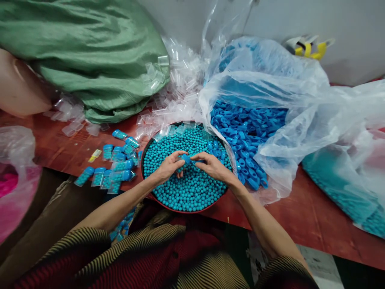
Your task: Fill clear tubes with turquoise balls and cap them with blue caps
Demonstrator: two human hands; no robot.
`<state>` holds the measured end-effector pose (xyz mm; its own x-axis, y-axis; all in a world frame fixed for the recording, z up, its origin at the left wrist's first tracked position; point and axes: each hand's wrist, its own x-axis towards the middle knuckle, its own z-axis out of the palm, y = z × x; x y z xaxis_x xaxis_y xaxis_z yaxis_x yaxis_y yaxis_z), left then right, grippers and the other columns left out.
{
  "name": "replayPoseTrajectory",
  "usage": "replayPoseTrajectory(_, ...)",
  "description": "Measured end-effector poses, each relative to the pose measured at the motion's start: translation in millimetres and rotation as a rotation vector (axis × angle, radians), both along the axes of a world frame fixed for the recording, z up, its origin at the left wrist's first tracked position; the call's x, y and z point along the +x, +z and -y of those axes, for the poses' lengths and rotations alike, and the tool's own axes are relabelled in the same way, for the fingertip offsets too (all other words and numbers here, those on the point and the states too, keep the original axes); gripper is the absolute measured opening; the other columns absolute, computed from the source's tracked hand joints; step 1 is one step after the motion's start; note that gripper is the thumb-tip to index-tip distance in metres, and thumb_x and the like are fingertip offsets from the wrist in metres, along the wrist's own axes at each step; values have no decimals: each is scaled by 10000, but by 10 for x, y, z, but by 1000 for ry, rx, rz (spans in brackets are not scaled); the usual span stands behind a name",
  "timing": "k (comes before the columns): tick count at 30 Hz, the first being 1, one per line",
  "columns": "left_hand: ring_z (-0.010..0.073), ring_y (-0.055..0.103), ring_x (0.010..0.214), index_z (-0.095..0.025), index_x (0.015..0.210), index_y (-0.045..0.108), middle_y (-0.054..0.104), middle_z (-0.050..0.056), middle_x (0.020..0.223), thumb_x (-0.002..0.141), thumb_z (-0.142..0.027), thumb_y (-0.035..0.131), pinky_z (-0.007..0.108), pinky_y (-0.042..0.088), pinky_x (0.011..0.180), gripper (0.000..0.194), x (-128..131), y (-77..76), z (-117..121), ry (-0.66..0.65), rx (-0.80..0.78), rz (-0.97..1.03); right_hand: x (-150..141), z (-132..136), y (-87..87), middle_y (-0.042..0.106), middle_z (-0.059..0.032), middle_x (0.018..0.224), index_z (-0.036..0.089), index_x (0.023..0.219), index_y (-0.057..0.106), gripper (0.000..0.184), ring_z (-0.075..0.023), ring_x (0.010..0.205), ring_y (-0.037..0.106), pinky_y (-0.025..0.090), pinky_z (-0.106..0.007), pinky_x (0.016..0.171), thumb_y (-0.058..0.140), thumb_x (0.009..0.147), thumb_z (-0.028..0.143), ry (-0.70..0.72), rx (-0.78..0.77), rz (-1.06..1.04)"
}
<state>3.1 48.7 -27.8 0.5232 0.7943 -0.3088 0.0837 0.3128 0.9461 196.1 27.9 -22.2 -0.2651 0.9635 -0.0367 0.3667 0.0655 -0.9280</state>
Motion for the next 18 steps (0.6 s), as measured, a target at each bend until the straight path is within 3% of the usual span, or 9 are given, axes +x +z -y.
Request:
replayPoseTrajectory(3,61,513,416,-187,1123,445,494,-68,677,787,-303,536,171,395,378,367,-60,5,-26,-74,21,-33,46,-76,-10,664,-36,823,156,1087,629,398,-130,625,570,502,-298,594,617,736,344,-68,-123,-129)
replayPoseTrajectory(5,54,505,412,-195,1135,433,495,-66,698,796,-300,523,169,384,374,365,-54,-1,-17,-76,44,-50,-8,-91,-29,675,-46,850,156,1199,567,502,-134,618,578,511,-310,588,611,739,349,-145,-106,-159)
replayPoseTrajectory(8,50,487,415,-215,1229,392,518,-51,741,806,-272,508,180,383,385,442,10,7,31,-23,91,-57,-164,-38,-12,684,-87,996,179,1207,573,417,-190,805,638,529,-372,743,511,822,330,-182,33,4)
replayPoseTrajectory(11,56,447,422,-222,1285,381,507,-49,713,820,-259,487,200,384,414,479,85,48,87,81,115,-38,-313,71,44,629,-120,1162,195,1248,544,412,-247,1076,587,480,-416,904,458,872,341,-105,180,233)
replayPoseTrajectory(15,79,475,568,-193,1263,440,540,-30,723,814,-238,501,203,413,549,455,116,97,114,158,104,10,-413,178,53,484,-198,1303,147,1422,287,807,-312,1101,564,520,-450,812,631,757,447,-12,248,424)
replayPoseTrajectory(18,88,511,657,-170,1205,476,577,-17,779,795,-251,543,204,429,630,423,106,109,115,140,62,75,-451,204,21,537,-188,1166,121,1390,289,832,-307,940,617,534,-439,703,654,721,455,-27,257,501)
